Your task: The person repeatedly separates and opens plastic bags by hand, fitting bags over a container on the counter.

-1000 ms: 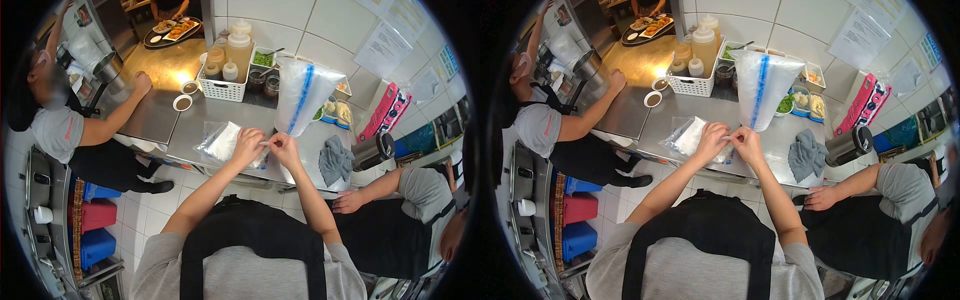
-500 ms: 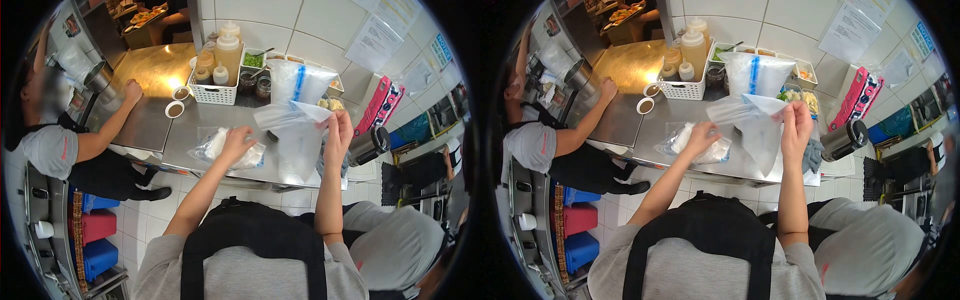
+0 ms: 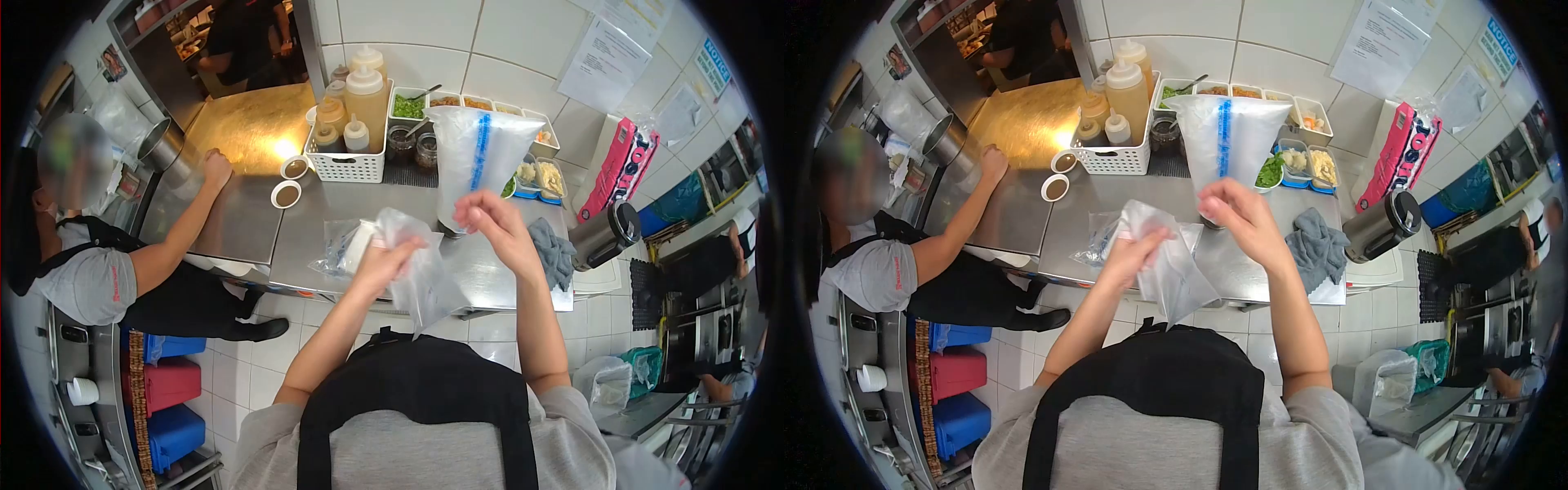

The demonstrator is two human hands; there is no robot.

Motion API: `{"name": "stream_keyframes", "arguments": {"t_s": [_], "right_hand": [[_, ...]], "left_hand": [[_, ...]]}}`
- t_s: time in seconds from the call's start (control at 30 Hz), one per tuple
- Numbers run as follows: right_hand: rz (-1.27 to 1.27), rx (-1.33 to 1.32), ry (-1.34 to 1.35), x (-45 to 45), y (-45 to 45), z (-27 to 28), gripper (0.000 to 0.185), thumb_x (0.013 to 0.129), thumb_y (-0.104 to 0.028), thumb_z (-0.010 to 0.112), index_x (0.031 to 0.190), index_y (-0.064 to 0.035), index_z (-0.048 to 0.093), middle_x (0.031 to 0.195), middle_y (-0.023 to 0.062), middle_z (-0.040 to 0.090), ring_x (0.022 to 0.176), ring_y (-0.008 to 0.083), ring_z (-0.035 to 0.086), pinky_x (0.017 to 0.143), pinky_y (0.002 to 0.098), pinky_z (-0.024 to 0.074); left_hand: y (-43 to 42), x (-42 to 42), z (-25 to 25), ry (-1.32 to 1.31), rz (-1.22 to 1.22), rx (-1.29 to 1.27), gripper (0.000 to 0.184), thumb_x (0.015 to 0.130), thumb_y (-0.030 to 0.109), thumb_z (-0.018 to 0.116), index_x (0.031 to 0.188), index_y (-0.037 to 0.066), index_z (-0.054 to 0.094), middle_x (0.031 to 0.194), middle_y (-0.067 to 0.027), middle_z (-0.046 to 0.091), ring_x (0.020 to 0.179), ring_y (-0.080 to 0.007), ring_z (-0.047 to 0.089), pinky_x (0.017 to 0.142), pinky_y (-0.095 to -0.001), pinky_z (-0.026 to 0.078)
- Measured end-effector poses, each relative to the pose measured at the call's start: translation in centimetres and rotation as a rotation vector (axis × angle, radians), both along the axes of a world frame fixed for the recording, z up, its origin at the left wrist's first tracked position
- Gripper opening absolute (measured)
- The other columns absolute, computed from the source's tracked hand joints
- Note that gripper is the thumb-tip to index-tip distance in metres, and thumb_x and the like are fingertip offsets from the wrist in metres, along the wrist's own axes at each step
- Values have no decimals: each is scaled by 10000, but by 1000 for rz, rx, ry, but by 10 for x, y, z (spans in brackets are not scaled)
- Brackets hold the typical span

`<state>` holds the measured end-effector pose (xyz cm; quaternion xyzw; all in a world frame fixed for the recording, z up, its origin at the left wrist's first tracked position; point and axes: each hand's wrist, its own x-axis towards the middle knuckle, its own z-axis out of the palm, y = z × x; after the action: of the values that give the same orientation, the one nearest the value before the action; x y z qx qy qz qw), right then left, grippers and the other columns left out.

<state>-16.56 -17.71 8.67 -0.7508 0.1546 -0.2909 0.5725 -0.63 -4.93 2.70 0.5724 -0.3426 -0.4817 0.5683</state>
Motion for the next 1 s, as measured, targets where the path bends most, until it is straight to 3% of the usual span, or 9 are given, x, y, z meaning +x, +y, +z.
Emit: {"name": "stream_keyframes", "arguments": {"t_s": [0.23,0.33,0.47,0.63,0.7,0.77,0.8,0.87,1.0], "right_hand": [[11,232,152,-14,49,-95,260,831,-198,610,999,-4,568,843,14,595,790,80,538,660,232,440],[-47,675,126,-9,52,-118,84,816,-131,630,809,-52,602,713,-22,580,629,47,502,569,204,408],[-96,656,75,-17,48,-120,103,808,-88,630,726,-63,575,633,-33,556,555,35,474,522,184,373],[-229,676,71,-42,44,-132,178,792,-83,651,665,-82,526,598,-50,517,510,20,420,470,184,306],[-235,676,119,-51,46,-135,210,770,-69,668,652,-104,498,605,-45,516,541,33,442,513,186,347],[-243,682,32,-55,51,-134,206,763,-70,676,660,-100,501,605,-44,515,540,35,437,515,186,346],[-244,682,33,-54,53,-130,206,763,-70,676,660,-100,501,605,-44,515,540,35,437,515,186,346],[-201,605,49,-46,57,-117,229,755,-71,692,653,-89,487,592,-55,495,517,17,414,471,177,312],[-58,511,121,-26,68,-85,204,754,-58,687,671,-76,502,597,-51,503,534,23,437,483,181,337]], "left_hand": [[22,36,-29,199,353,-53,177,847,196,584,842,27,634,589,40,491,432,-22,367,390,-187,270],[22,39,-41,248,371,-56,174,841,197,593,851,28,633,616,37,501,481,-27,395,425,-192,303],[29,44,-40,229,349,-14,189,837,210,607,865,25,631,528,44,463,444,-30,387,412,-185,289],[41,65,-28,222,308,-81,200,787,142,669,935,33,591,702,21,578,556,-42,481,505,-185,387],[47,85,-45,136,238,-57,188,772,116,668,915,34,578,755,-2,589,610,-83,518,566,-211,434],[42,71,-33,-588,502,-212,217,740,95,673,909,24,558,782,-13,590,632,-107,533,572,-235,448],[41,62,-24,-587,501,-212,217,740,95,673,909,24,558,782,-13,590,632,-107,533,572,-235,448],[42,36,6,-805,444,-365,242,722,54,672,929,26,551,825,-23,590,671,-112,555,640,-243,456],[32,-26,23,-667,-167,-148,213,744,61,648,895,33,501,763,-52,584,641,-126,562,574,-251,447]]}}
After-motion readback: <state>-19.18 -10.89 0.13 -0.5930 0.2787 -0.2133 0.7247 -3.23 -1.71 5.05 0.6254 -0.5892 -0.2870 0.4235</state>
